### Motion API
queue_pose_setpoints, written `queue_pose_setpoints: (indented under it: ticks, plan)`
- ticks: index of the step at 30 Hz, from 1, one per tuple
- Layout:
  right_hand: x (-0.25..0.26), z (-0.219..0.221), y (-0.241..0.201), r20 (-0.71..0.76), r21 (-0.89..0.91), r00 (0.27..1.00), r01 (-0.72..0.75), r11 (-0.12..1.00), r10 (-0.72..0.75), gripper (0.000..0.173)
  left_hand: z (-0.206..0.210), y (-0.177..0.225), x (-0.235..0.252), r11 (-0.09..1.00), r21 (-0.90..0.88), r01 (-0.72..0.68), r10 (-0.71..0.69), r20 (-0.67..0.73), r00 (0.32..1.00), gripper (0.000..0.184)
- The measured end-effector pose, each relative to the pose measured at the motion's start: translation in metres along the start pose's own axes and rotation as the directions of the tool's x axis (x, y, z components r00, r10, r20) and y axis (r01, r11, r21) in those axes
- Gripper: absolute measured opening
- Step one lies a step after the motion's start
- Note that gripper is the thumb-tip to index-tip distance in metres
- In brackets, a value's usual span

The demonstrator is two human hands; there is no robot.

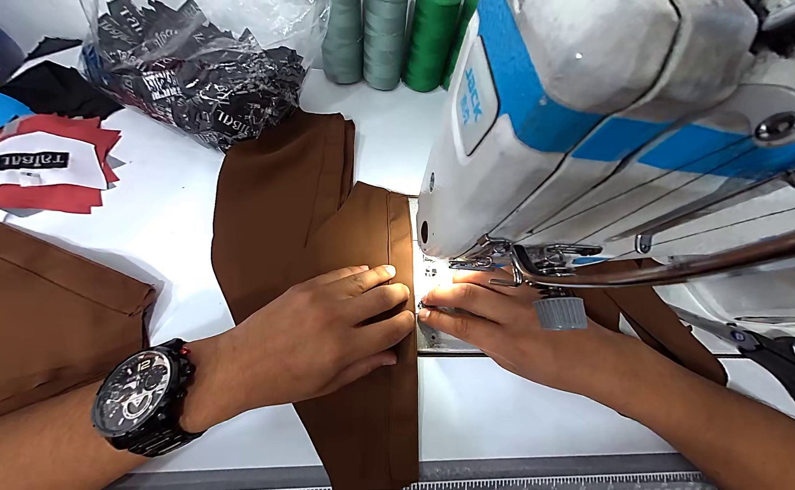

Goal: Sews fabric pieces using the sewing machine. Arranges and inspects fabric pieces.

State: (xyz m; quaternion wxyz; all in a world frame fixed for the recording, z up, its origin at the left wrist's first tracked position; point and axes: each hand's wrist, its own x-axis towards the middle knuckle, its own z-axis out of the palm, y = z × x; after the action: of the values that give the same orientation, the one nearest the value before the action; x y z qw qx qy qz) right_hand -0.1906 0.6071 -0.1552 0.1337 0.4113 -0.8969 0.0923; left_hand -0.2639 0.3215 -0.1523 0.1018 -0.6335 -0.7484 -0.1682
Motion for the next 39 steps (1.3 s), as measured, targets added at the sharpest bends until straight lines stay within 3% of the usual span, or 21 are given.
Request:
queue_pose_setpoints:
  ticks: [13,17,39]
  plan:
    - [-0.001,0.000,0.000,0.009,-0.005,1.000,0.009,1.000,-0.009,0.032,0.000,0.002,-0.001,0.999,0.052,-0.015,0.014,0.015,1.000,0.040]
    - [-0.007,-0.005,0.005,-0.019,0.056,1.000,-0.022,0.998,0.023,0.023,-0.001,0.002,-0.002,0.997,0.054,-0.055,0.054,0.018,0.998,0.039]
    - [0.001,0.011,0.005,-0.042,0.064,0.999,-0.015,0.998,0.018,0.035,-0.004,0.001,-0.003,0.999,0.003,-0.032,0.032,0.040,0.999,0.039]
